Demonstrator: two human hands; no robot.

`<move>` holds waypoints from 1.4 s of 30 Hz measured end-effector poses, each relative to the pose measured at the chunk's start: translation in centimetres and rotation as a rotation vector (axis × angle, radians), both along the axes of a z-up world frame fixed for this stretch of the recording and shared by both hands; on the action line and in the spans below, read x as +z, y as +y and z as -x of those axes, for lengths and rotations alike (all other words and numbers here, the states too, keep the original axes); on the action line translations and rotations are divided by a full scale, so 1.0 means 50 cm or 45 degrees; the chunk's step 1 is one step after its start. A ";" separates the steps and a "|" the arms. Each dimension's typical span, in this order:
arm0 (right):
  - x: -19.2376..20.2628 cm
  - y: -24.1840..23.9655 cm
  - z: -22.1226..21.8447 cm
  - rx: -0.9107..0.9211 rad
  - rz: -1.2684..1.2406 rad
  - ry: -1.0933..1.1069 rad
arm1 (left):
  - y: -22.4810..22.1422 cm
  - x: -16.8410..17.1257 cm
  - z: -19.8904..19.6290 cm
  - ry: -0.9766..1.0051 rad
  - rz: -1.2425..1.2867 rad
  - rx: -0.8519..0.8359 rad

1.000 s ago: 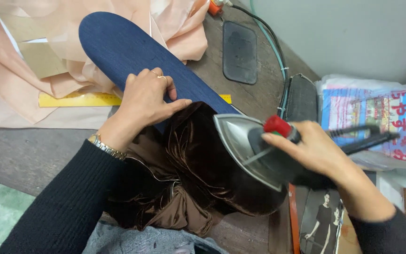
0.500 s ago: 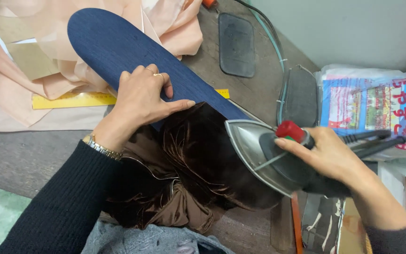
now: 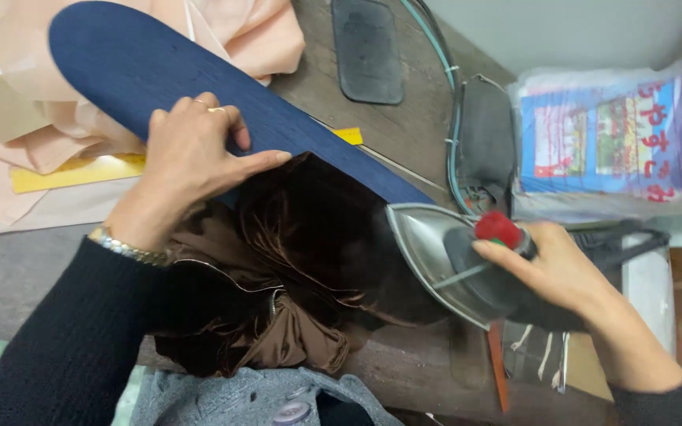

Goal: Ironing a piece of brown velvet fabric on a sleeve board using a steam iron and then folding it.

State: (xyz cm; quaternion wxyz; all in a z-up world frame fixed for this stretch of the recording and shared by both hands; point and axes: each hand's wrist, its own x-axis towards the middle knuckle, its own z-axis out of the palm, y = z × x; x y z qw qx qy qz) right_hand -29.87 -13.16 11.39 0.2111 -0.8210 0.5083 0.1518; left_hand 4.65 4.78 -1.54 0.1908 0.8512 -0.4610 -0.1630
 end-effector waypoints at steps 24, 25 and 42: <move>-0.010 -0.005 -0.015 -0.123 -0.068 0.033 | -0.004 0.011 -0.003 0.054 -0.090 0.017; -0.006 -0.002 -0.047 -0.110 -0.068 0.028 | -0.004 0.010 -0.004 0.049 -0.090 0.030; -0.010 -0.008 -0.045 0.077 -0.066 -0.042 | 0.003 -0.010 -0.012 0.104 0.110 0.003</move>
